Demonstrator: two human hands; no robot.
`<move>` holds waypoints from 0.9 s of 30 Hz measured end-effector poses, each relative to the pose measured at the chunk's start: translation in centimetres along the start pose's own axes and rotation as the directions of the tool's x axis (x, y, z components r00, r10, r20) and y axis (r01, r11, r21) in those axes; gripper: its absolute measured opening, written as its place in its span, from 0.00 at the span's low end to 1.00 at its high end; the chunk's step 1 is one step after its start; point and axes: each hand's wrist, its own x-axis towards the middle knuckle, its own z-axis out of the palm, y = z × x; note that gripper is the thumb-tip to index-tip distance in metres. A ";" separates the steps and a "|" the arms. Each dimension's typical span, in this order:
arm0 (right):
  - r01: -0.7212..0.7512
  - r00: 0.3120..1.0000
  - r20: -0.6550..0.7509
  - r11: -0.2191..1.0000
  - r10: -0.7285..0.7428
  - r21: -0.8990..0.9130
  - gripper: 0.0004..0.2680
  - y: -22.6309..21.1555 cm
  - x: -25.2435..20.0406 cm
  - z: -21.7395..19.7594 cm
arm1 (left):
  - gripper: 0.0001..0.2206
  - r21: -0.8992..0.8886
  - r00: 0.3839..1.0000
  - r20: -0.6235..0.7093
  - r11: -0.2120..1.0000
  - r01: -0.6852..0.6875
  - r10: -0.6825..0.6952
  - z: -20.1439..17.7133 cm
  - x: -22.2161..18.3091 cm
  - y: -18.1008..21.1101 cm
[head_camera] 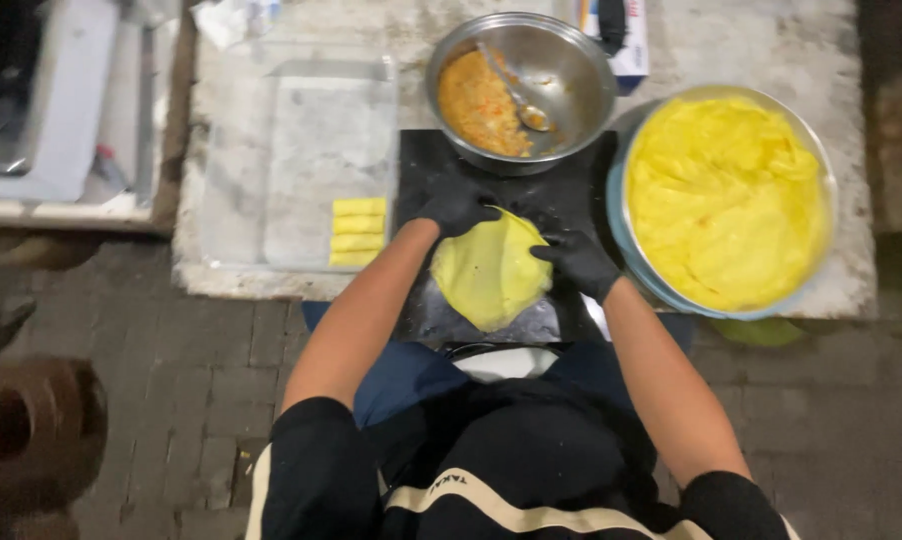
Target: The person is preparing stuffed rolls by placing filling onto thin crepes, folding the sides, and rolling them up tightly.
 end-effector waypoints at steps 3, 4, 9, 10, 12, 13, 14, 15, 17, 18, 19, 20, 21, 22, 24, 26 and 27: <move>0.206 0.974 0.126 0.965 -0.187 -0.162 0.12 0.9 0.2 -1.3 | 0.09 0.091 0.999 0.029 0.995 -0.028 0.026 -2.2 -0.1 2.0; 0.195 0.978 0.112 0.968 -0.178 -0.158 0.12 0.0 -0.3 -1.3 | 0.09 0.086 0.998 0.043 0.996 -0.039 0.035 -1.9 -0.1 1.9; 0.008 0.997 -0.075 0.999 -0.011 -0.049 0.10 -0.3 0.8 -0.9 | 0.11 -0.005 0.997 -0.051 0.999 0.050 -0.050 -0.2 -0.9 0.1; 0.012 0.999 -0.051 0.998 -0.015 -0.056 0.10 2.6 2.2 -1.8 | 0.11 -0.004 0.995 -0.065 0.997 0.071 -0.071 0.0 -1.1 0.3; 0.647 0.749 0.341 0.513 -0.568 -0.565 0.09 8.0 5.4 -3.2 | 0.13 -0.050 0.989 -0.016 0.988 0.149 -0.150 0.2 -1.7 0.6; 0.665 0.736 0.366 0.506 -0.569 -0.549 0.09 6.0 4.0 -2.3 | 0.13 -0.049 0.984 -0.032 0.984 0.173 -0.174 0.8 -1.8 0.5; 0.518 0.852 0.194 0.725 -0.487 -0.454 0.07 3.9 2.8 -1.7 | 0.13 -0.072 0.981 -0.051 0.980 0.184 -0.188 1.2 -1.5 0.4; 0.342 0.937 0.042 0.888 -0.346 -0.309 0.07 1.8 1.5 -1.1 | 0.13 -0.096 0.977 -0.070 0.976 0.195 -0.202 1.6 -1.2 0.3; 0.297 0.947 0.003 0.873 -0.321 -0.387 0.07 2.2 1.0 -1.3 | 0.12 -0.149 0.966 -0.118 0.966 0.213 -0.231 1.9 -1.5 0.7; 0.228 0.955 -0.067 0.860 -0.289 -0.456 0.07 2.6 0.4 -1.6 | 0.10 -0.201 0.959 -0.140 0.956 0.214 -0.244 2.4 -1.4 1.1; 0.232 0.955 -0.061 0.858 -0.291 -0.458 0.07 3.2 0.7 -1.7 | 0.10 -0.203 0.958 -0.145 0.955 0.216 -0.248 1.6 -1.7 1.7; 0.128 0.967 -0.154 0.908 -0.204 -0.400 0.09 3.9 0.7 -1.8 | 0.09 -0.153 0.960 -0.151 0.965 0.213 -0.235 0.9 -1.8 2.5; 0.026 0.965 -0.239 0.944 -0.110 -0.329 0.12 4.6 0.8 -2.1 | 0.07 -0.103 0.963 -0.155 0.973 0.208 -0.222 0.2 -1.8 3.3; 0.016 0.961 -0.256 0.946 -0.104 -0.323 0.12 5.5 0.7 -2.4 | 0.07 -0.103 0.967 -0.143 0.975 0.195 -0.209 0.3 -3.2 3.1; -0.011 0.933 -0.318 0.871 -0.168 -0.492 0.11 7.0 0.7 -3.5 | 0.10 0.215 0.946 -0.297 0.956 0.198 -0.129 0.4 -5.3 2.8; 0.046 0.925 -0.302 0.855 -0.232 -0.516 0.12 4.3 -3.1 -1.8 | 0.12 0.319 0.953 -0.296 0.933 0.165 -0.067 2.9 -8.9 2.3; 0.115 0.918 -0.263 0.833 -0.297 -0.541 0.13 2.9 -4.9 -0.6 | 0.14 0.420 0.953 -0.301 0.895 0.154 -0.022 4.1 -11.0 1.9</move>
